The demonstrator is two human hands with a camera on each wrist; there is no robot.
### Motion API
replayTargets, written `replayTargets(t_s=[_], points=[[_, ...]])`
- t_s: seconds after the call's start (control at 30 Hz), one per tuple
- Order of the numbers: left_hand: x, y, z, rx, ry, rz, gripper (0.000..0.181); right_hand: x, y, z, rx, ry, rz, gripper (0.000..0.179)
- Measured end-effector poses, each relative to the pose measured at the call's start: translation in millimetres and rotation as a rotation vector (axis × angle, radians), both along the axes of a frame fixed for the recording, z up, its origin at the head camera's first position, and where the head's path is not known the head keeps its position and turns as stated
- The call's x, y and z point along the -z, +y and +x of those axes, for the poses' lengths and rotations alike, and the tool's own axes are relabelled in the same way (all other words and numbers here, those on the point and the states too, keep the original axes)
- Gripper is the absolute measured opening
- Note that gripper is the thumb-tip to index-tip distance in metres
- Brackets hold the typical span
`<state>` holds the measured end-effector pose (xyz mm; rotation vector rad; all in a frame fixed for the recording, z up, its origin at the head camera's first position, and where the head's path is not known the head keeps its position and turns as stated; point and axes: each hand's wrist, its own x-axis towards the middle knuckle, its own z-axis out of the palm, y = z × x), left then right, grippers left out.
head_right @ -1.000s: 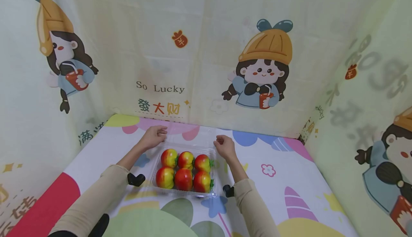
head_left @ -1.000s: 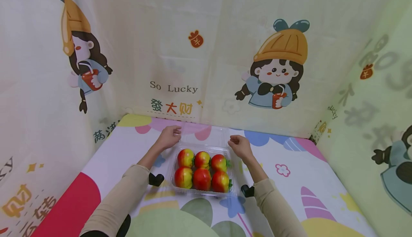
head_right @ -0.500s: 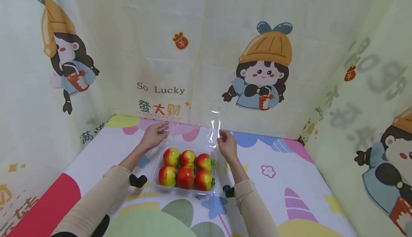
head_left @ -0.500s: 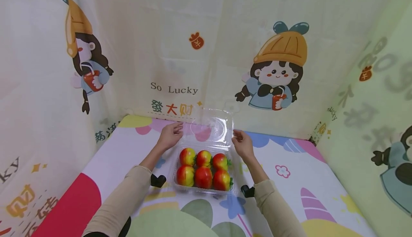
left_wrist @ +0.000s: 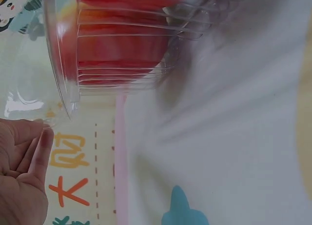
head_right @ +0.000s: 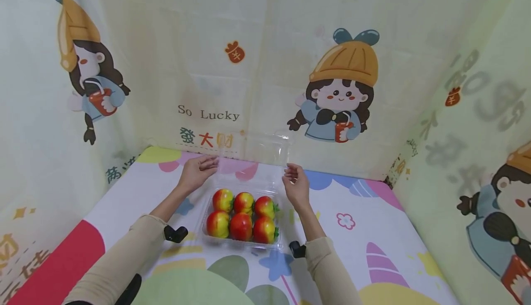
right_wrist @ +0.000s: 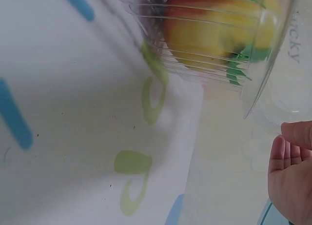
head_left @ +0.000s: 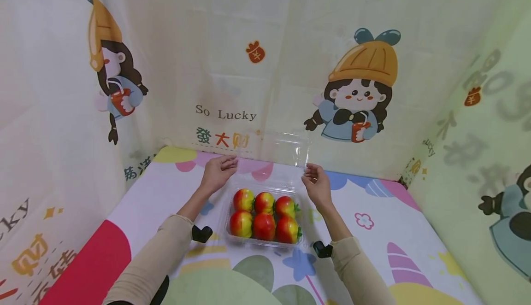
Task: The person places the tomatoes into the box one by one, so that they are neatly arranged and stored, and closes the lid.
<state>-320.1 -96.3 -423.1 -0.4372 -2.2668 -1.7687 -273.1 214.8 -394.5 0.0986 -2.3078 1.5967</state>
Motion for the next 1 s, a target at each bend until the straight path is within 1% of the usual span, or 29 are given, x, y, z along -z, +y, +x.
replayTargets(t_s=[0.03, 0.07, 0.17, 0.27, 0.33, 0.4, 0.47, 0.57, 0.63, 0.73, 0.8, 0.9, 1.0], points=[[-0.6, -0.7, 1.3, -0.002, 0.01, -0.005, 0.041, -5.1, -1, 5.4, -0.006, 0.004, 0.001, 0.041], [4.0, -1.7, -1.8, -0.01, 0.022, -0.017, 0.039, -10.1, -3, 10.7, -0.016, 0.008, 0.004, 0.039], [2.4, -3.9, 2.3, -0.026, 0.052, -0.063, 0.033, -11.8, 0, 14.6, -0.032, 0.027, 0.008, 0.036], [0.4, -4.8, 7.3, -0.015, 0.05, -0.098, 0.029, -13.6, 3, 19.3, -0.046, 0.046, 0.013, 0.033], [-0.7, -5.2, 11.6, 0.003, 0.035, -0.102, 0.029, -13.8, 5, 21.9, -0.054, 0.048, 0.011, 0.033], [-1.1, -5.8, 16.0, 0.026, 0.022, -0.097, 0.03, -14.1, 6, 25.2, -0.048, 0.047, 0.023, 0.031], [-0.9, -6.5, 20.4, 0.047, 0.008, -0.071, 0.03, -9.5, 9, 24.6, -0.042, 0.04, 0.019, 0.031], [-1.7, -7.8, 26.8, 0.091, -0.016, -0.02, 0.033, -1.5, 15, 22.8, -0.036, 0.024, -0.016, 0.034], [-2.8, -8.4, 30.8, 0.111, -0.035, -0.001, 0.038, 4.7, 21, 20.7, -0.04, 0.021, -0.049, 0.039], [-4.0, -9.4, 36.2, 0.108, -0.053, -0.012, 0.048, 6.9, 26, 23.1, -0.069, 0.052, -0.095, 0.046], [-4.8, -10.1, 39.7, 0.092, -0.06, -0.027, 0.052, 6.7, 28, 26.4, -0.094, 0.085, -0.126, 0.049], [-5.2, -11.2, 44.4, 0.084, -0.065, -0.041, 0.056, 5.0, 29, 33.0, -0.134, 0.126, -0.176, 0.052], [-4.7, -13.1, 48.5, 0.096, -0.067, -0.017, 0.056, 3.5, 31, 39.8, -0.167, 0.135, -0.187, 0.055]])
